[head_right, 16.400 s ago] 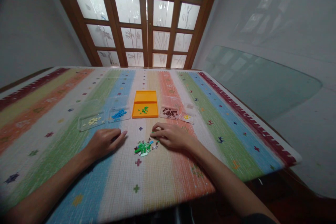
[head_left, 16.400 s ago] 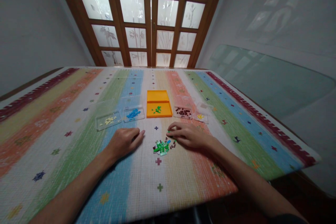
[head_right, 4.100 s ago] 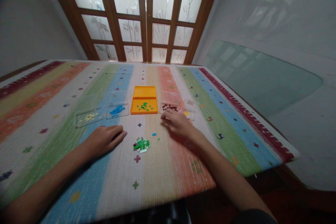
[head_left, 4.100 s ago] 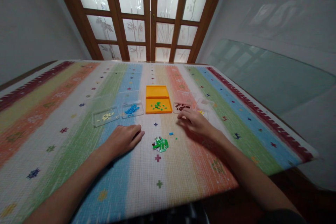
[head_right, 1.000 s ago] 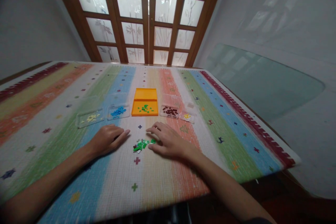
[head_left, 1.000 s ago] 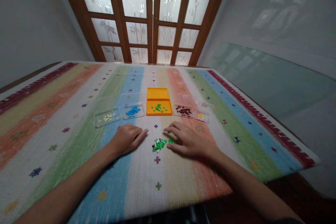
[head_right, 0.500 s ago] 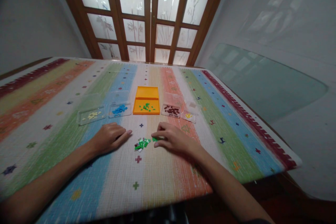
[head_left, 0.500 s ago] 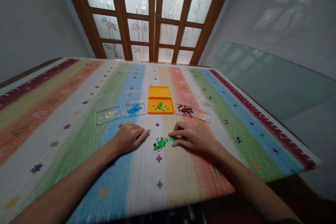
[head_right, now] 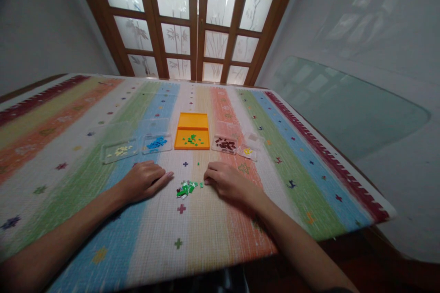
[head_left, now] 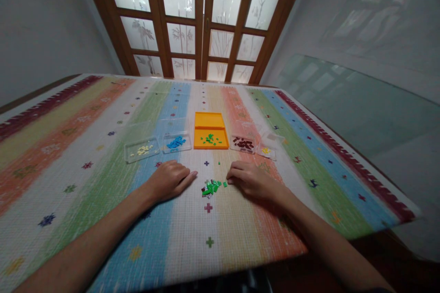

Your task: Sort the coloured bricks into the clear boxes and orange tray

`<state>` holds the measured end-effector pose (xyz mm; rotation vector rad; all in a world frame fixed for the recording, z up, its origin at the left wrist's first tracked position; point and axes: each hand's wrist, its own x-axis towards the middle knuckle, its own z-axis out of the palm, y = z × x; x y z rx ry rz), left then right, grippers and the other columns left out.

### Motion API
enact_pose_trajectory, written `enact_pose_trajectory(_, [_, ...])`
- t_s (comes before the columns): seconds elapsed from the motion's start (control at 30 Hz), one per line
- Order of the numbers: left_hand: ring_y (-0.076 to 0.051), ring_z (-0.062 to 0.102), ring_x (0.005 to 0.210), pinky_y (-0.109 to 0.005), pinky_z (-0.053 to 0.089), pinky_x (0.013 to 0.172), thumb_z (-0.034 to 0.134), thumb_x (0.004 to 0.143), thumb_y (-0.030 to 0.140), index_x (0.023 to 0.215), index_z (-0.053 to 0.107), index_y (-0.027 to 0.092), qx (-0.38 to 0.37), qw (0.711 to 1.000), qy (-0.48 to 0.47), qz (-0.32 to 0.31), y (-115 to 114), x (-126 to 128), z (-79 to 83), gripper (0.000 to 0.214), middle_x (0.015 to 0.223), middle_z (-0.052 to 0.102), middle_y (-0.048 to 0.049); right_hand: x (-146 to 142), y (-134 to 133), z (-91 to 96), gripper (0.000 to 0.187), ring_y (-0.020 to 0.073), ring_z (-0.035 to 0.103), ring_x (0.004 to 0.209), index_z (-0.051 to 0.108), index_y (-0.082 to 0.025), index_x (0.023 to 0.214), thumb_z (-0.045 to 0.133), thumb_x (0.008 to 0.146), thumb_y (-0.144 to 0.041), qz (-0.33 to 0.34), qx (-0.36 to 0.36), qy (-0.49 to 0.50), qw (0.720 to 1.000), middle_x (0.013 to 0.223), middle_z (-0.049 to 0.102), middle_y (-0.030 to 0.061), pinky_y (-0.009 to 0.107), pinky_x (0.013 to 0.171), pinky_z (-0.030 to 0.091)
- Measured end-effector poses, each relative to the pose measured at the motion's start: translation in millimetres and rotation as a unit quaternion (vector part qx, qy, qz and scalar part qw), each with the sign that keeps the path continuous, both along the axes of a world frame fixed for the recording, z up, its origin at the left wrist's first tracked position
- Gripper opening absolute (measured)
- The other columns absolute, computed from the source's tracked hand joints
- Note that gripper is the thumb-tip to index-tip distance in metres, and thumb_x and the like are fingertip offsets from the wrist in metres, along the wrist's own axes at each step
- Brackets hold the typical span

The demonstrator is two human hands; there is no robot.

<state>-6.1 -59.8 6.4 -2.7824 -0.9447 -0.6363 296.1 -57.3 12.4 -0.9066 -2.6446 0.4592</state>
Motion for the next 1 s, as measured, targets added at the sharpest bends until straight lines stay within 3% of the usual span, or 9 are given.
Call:
enact_pose_trajectory(0.2, [-0.013,0.049,0.047,-0.031,0.033,0.054,0.034,0.107,0.031,0.059,0.054,0.018,0.001,1.0,0.006,-0.004,0,0,0.0,0.053,0.052,0.057,-0.0001,1,1,-0.6,0.016,0.0164,0.057,0.078,0.066,-0.017,0.087,0.055,0.093,-0.007,-0.055,0.023,-0.02,0.998,0.088,0.065,0.007,0.028,0.07,0.041])
enact_pose_trajectory(0.43, [-0.014,0.05,0.047,-0.031,0.032,0.054,0.035,0.107,0.031,0.06,0.055,0.018,0.001,1.0,0.002,-0.006,1,0,-1.3,0.053,0.052,0.058,-0.0006,-4,4,8.9,0.012,0.017,0.059,0.083,0.066,-0.017,0.09,0.056,0.097,-0.016,-0.065,-0.006,0.05,0.997,0.089,0.065,0.0065,0.029,0.074,0.044])
enact_pose_trajectory(0.77, [-0.014,0.05,0.048,-0.031,0.034,0.055,0.034,0.107,0.032,0.06,0.057,0.018,-0.004,1.0,-0.001,-0.002,1,1,-0.4,0.054,0.052,0.059,-0.0011,-36,28,-9.4,0.02,0.0179,0.056,0.079,0.069,-0.013,0.091,0.052,0.1,-0.019,-0.059,0.102,0.024,0.993,0.088,0.064,0.0099,0.03,0.071,0.043])
enact_pose_trajectory(1.0, [-0.014,0.049,0.046,-0.031,0.033,0.055,0.034,0.107,0.033,0.058,0.056,0.018,0.002,1.0,-0.005,0.0,2,1,0.0,0.056,0.051,0.058,-0.0012,-39,24,-4.9,0.019,0.0187,0.056,0.082,0.066,-0.016,0.093,0.049,0.101,-0.018,-0.064,0.073,-0.003,0.995,0.094,0.064,0.0103,0.032,0.074,0.045])
